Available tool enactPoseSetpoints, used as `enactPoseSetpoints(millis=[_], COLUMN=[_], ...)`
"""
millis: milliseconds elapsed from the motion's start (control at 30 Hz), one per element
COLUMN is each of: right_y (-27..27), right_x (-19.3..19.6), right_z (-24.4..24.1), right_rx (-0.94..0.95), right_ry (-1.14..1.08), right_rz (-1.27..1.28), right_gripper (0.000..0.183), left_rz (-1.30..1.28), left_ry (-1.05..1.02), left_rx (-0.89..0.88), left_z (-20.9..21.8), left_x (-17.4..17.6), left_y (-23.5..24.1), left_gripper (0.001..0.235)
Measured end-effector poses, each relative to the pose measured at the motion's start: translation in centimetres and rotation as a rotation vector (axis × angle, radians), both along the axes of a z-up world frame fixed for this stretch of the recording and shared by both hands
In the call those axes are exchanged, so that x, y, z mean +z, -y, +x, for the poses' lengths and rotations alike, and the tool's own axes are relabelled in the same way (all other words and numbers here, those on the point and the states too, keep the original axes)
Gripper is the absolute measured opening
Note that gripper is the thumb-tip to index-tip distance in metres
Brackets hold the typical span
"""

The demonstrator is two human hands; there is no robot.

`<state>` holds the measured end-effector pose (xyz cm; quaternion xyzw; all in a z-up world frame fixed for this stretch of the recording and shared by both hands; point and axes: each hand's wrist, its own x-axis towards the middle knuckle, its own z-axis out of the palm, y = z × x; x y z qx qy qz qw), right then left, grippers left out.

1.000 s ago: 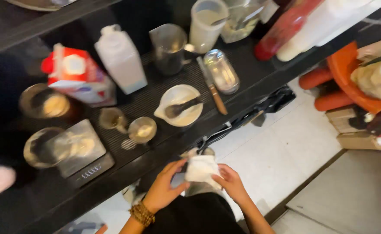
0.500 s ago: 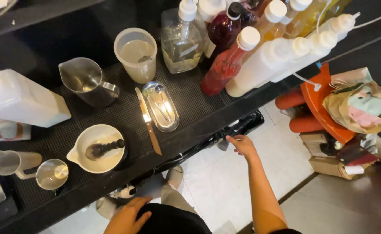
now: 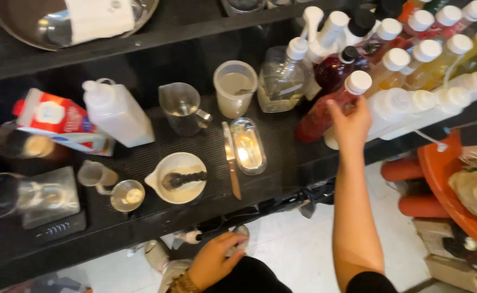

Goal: Preparing multiple mixed beverages including coffee and flavored syrup drinks.

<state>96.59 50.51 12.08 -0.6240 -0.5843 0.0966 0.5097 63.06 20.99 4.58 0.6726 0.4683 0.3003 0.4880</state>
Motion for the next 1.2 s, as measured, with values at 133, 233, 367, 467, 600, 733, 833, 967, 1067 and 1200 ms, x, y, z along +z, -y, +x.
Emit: enactPoseSetpoints(millis=[133, 233, 367, 467, 600, 733, 833, 967, 1067, 1200], right_y=[6.7, 14.1, 21.5, 23.1, 24.8, 25.7, 24.6, 24.8, 24.7, 24.3], right_x=[4.6, 10.4, 13.5, 15.8, 13.1, 14.8, 13.5, 11.8, 11.4, 11.0], right_z=[-7.9, -13.8, -22.8, -32.0, -36.7, -45.5, -50.9, -56.1, -59.0, -60.2], right_rx=[0.026, 0.262, 0.571, 0.715, 0.635, 0.705, 0.823, 1.048, 1.111, 1.427], right_ry=[0.190, 0.243, -0.065, -0.265, 0.229, 0.729, 0.774, 0.557, 0.486, 0.338], right_rz=[-0.065, 0.175, 0.110, 0.007, 0.141, -0.062, -0.061, -0.086, -0.053, -0.049], right_gripper=[0.040, 0.039, 0.048, 0.056, 0.036, 0.044, 0.041, 0.040, 0.038, 0.038], left_rz=[-0.094, 0.339, 0.432, 0.253, 0.065, 0.352, 0.456, 0.389, 0.186, -0.199], left_ry=[0.112, -0.029, 0.033, 0.268, 0.012, -0.430, -0.563, -0.541, -0.303, 0.219], left_rx=[0.121, 0.247, 0.356, 0.428, 0.616, 0.612, 0.677, 0.668, 0.521, 0.106], left_z=[-1.8, -4.4, -9.3, -15.9, -25.8, -34.7, -40.2, -45.1, -49.1, -54.1], left_x=[5.3, 9.3, 14.5, 14.4, 13.2, 11.7, 11.8, 12.4, 12.3, 11.1], left_y=[-0.6, -2.2, -1.4, 0.6, 7.1, 12.2, 12.8, 15.1, 14.9, 15.8], left_gripper=[0.034, 0.053, 0.101, 0.100, 0.087, 0.088, 0.084, 0.081, 0.086, 0.095])
